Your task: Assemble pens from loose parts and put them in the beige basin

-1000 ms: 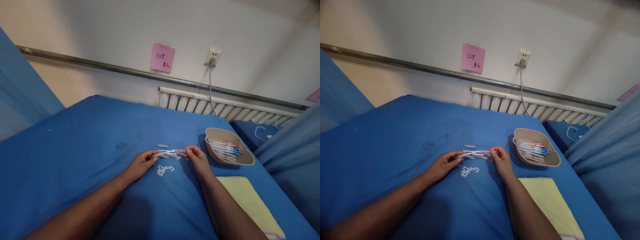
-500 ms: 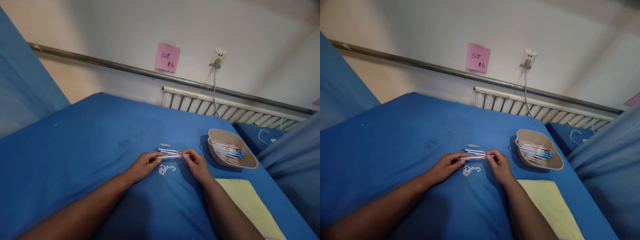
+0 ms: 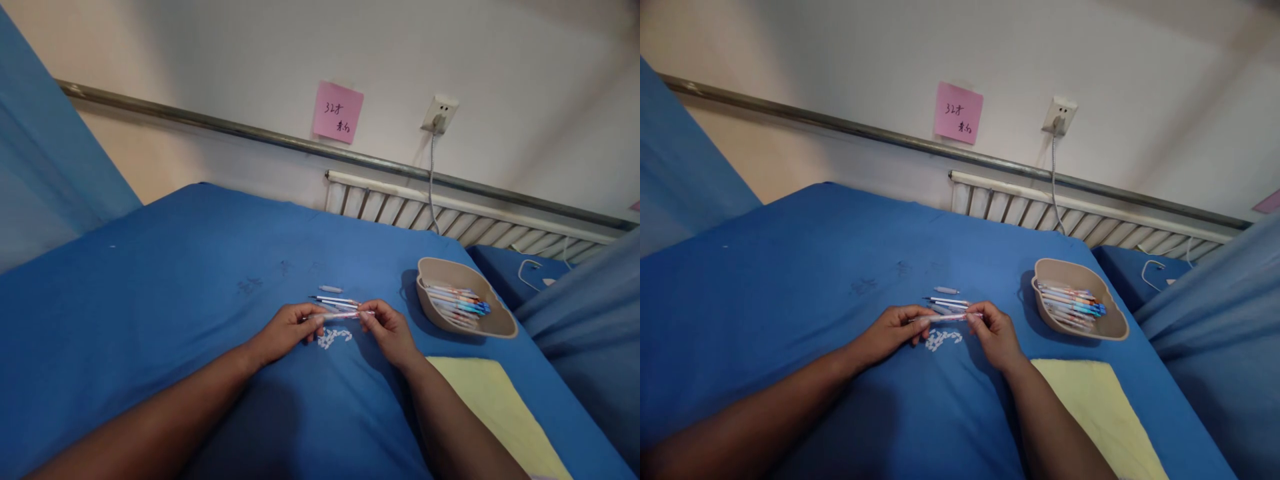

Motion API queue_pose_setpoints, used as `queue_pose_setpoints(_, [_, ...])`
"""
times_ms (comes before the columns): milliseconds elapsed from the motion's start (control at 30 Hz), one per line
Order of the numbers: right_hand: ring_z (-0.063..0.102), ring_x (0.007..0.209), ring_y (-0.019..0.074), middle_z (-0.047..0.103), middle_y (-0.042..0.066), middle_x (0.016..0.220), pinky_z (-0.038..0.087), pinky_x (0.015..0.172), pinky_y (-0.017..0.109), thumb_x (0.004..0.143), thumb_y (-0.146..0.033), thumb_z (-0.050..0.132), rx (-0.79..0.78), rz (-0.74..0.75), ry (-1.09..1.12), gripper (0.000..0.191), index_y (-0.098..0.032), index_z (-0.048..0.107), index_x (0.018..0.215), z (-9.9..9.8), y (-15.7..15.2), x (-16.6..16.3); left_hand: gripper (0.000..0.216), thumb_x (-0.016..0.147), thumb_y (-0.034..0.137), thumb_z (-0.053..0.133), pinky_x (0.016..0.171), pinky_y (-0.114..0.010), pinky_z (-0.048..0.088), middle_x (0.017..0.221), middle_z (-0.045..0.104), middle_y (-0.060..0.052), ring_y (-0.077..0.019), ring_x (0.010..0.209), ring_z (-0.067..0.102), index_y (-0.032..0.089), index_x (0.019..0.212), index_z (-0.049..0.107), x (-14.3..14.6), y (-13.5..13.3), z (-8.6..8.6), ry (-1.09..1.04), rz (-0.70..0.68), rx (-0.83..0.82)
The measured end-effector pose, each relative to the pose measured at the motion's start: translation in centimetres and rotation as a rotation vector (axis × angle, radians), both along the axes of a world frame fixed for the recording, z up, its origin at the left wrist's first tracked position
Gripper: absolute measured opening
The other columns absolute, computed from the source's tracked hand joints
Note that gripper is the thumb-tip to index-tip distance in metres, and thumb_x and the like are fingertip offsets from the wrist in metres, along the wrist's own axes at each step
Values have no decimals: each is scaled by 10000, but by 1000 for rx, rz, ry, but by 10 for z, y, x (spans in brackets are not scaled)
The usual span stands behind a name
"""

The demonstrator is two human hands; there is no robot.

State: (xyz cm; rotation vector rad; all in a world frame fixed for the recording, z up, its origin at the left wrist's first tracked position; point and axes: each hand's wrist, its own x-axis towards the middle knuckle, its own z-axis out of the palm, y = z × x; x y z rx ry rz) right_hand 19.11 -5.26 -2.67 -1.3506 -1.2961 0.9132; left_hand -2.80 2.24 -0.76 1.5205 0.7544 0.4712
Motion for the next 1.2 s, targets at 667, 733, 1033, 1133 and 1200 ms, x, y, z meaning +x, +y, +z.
queue_pose_setpoints(667, [532,548,100,588,-11,655,423,559,233,758,-429,627,-52,-21,221,266,-174,589,818,-1,2,-14,446,754,381,619,546,-213,416,774,640,-11,-107,594,551,160,1134,541,2,1,1,-56,123,58])
queue_pose_setpoints(733, [538,557,101,591,-11,665,427,565,233,753,-431,634,-47,-27,223,267,-175,591,820,-1,1,-15,351,806,449,531,463,-203,375,675,620,-8,-90,489,504,137,959,584,2,3,-1,-16,158,19])
queue_pose_setpoints(1033, [534,561,104,592,-13,666,434,569,237,742,-449,638,-30,-52,214,282,-180,587,806,0,1,-16,438,688,371,678,634,-248,467,983,637,-61,-140,752,594,175,1057,546,2,3,0,-143,242,1])
queue_pose_setpoints(1133, [540,573,110,593,-7,678,446,575,244,750,-457,628,-27,-46,198,290,-180,582,821,-2,1,-15,347,785,468,545,472,-212,400,723,625,-24,-92,518,518,136,880,577,3,3,-1,-42,197,-63])
queue_pose_setpoints(1200, [543,577,112,593,-5,684,447,574,245,755,-456,624,-23,-38,189,288,-180,578,825,-3,1,-15,296,749,429,601,496,-205,406,675,602,-1,-81,520,505,136,785,576,3,2,-2,-47,187,-34])
